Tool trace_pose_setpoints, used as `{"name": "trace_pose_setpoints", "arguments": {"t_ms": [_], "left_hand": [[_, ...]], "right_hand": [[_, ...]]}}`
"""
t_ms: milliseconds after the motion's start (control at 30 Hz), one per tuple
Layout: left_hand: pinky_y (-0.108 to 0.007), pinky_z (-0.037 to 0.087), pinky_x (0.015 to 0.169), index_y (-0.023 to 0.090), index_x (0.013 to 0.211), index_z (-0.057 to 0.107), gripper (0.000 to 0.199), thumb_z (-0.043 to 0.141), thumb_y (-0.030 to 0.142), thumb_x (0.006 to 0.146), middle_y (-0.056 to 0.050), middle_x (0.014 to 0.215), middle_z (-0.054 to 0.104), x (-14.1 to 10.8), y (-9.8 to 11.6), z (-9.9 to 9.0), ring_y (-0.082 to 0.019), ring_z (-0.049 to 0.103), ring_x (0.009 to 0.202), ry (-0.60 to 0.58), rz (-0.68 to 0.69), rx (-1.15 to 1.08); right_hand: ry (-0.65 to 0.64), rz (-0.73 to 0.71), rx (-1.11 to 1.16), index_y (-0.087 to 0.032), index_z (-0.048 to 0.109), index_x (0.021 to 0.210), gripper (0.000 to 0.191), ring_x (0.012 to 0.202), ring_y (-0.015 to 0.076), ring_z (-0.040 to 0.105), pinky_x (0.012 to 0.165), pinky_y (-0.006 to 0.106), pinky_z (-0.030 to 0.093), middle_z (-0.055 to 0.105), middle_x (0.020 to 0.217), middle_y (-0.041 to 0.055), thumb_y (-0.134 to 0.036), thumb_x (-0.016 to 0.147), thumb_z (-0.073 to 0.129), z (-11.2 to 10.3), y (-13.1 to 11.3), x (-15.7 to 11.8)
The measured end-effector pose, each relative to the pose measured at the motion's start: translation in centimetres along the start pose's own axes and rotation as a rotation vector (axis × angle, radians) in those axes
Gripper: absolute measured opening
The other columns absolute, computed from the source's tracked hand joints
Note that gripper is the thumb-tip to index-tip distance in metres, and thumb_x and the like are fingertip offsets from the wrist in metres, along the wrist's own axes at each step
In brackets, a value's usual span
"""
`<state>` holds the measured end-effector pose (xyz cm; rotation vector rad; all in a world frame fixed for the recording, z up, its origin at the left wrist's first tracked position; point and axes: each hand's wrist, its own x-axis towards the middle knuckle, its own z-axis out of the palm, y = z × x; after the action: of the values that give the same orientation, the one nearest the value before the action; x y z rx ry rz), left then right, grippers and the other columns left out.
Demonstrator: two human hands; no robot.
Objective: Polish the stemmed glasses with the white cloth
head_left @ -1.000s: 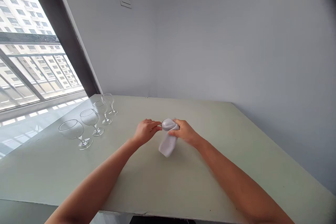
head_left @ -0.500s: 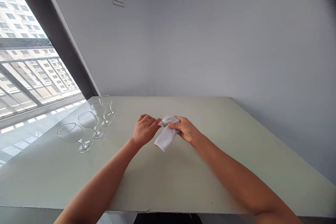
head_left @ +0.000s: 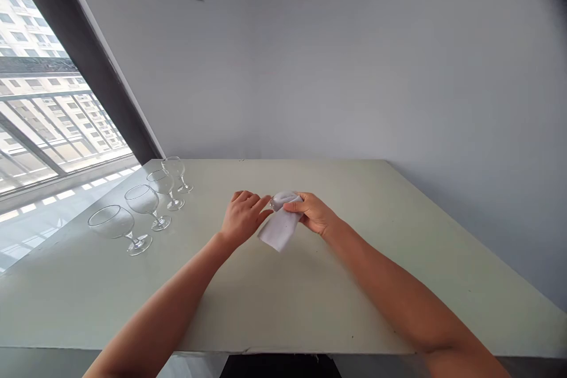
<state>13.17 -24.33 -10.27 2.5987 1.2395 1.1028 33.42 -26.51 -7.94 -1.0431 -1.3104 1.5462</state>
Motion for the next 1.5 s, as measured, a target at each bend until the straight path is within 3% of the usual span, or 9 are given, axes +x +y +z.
{"name": "trace_pose_setpoints", "arguments": {"t_ms": [100, 267, 433, 700, 967, 1133, 1300, 1400, 1500], "left_hand": [[-0.028, 0.039, 0.068, 0.024, 0.091, 0.066, 0.027, 0.054, 0.043, 0.078, -0.002, 0.064, 0.059, 0.0, -1.1, 0.1, -0.014, 0.050, 0.064, -0.076, -0.022, -0.008], [-0.023, 0.036, 0.053, 0.019, 0.090, 0.065, 0.036, 0.055, 0.049, 0.073, 0.002, 0.059, 0.051, 0.3, -1.8, -0.4, -0.010, 0.045, 0.055, -0.421, -0.353, -0.555], [-0.024, 0.033, 0.050, 0.012, 0.076, 0.063, 0.039, 0.053, 0.050, 0.074, 0.002, 0.052, 0.044, 0.8, -1.2, -1.0, -0.008, 0.037, 0.050, -0.630, -0.336, -0.823], [-0.022, 0.034, 0.050, 0.016, 0.088, 0.062, 0.041, 0.052, 0.052, 0.071, 0.001, 0.058, 0.048, 0.7, -1.7, -0.4, -0.010, 0.044, 0.055, -0.409, -0.538, -0.634], [-0.022, 0.020, 0.046, 0.016, 0.052, 0.044, 0.022, 0.047, 0.027, 0.071, 0.004, 0.049, 0.035, 0.0, 0.3, 0.5, -0.007, 0.028, 0.048, -0.286, -0.292, -0.145], [-0.023, 0.022, 0.047, 0.017, 0.050, 0.043, 0.028, 0.048, 0.027, 0.076, 0.002, 0.050, 0.041, -0.4, 0.7, 0.8, -0.008, 0.033, 0.048, -0.167, -0.060, -0.006], [-0.025, 0.032, 0.057, 0.019, 0.081, 0.059, 0.019, 0.045, 0.032, 0.084, 0.000, 0.058, 0.055, -0.9, 0.3, 1.9, -0.012, 0.046, 0.056, -0.057, 0.249, 0.050], [-0.025, 0.035, 0.061, 0.019, 0.092, 0.058, 0.019, 0.047, 0.032, 0.085, -0.001, 0.061, 0.057, -1.1, 0.2, 2.6, -0.013, 0.049, 0.058, -0.016, 0.261, -0.006], [-0.023, 0.036, 0.058, 0.020, 0.092, 0.057, 0.018, 0.047, 0.033, 0.085, 0.000, 0.063, 0.057, -1.3, 0.5, 3.1, -0.011, 0.049, 0.059, 0.002, 0.120, -0.091]], "right_hand": [[0.010, -0.010, -0.036, -0.016, 0.061, 0.090, 0.031, 0.072, 0.0156, 0.055, 0.065, 0.028, 0.042, 0.060, 0.079, 0.0029, -0.029, 0.062, 0.067, 0.7, 1.2, 0.3], [-0.221, -0.217, -0.648, -0.022, 0.063, 0.094, 0.028, 0.072, 0.0143, 0.051, 0.061, 0.026, 0.038, 0.059, 0.083, 0.0002, -0.017, 0.067, 0.056, -0.3, -1.0, -1.0], [-0.342, -0.282, -0.905, -0.028, 0.062, 0.104, 0.044, 0.077, 0.0155, 0.053, 0.063, 0.026, 0.039, 0.062, 0.094, 0.0006, -0.008, 0.070, 0.044, -2.5, -3.9, -2.2], [0.376, -0.421, -0.901, -0.025, 0.058, 0.113, 0.038, 0.088, 0.0220, 0.057, 0.075, 0.034, 0.041, 0.063, 0.101, 0.0033, -0.018, 0.079, 0.044, -5.6, -5.7, -2.8], [-0.079, -0.788, -1.335, -0.024, 0.060, 0.107, 0.027, 0.123, 0.0281, 0.035, 0.103, 0.053, 0.011, 0.054, 0.124, 0.0058, -0.027, 0.086, 0.045, 2.3, 0.0, -1.7], [0.106, -0.642, -1.119, -0.022, 0.060, 0.108, 0.030, 0.105, 0.0244, 0.049, 0.089, 0.041, 0.034, 0.059, 0.114, 0.0076, -0.029, 0.087, 0.040, 1.2, 0.0, -0.8], [-0.057, -0.141, -0.523, -0.018, 0.064, 0.075, 0.035, 0.077, 0.0190, 0.058, 0.071, 0.032, 0.043, 0.065, 0.077, 0.0036, -0.046, 0.083, 0.044, -1.9, -0.7, 0.2], [-0.072, 0.108, -0.075, -0.014, 0.061, 0.069, 0.040, 0.067, 0.0198, 0.059, 0.066, 0.032, 0.045, 0.060, 0.061, 0.0047, -0.052, 0.077, 0.050, -3.0, -0.1, 1.0], [-0.056, 0.111, 0.219, -0.016, 0.060, 0.072, 0.033, 0.064, 0.0193, 0.059, 0.060, 0.031, 0.045, 0.061, 0.064, 0.0055, -0.048, 0.075, 0.054, -2.6, 0.4, 1.3]]}}
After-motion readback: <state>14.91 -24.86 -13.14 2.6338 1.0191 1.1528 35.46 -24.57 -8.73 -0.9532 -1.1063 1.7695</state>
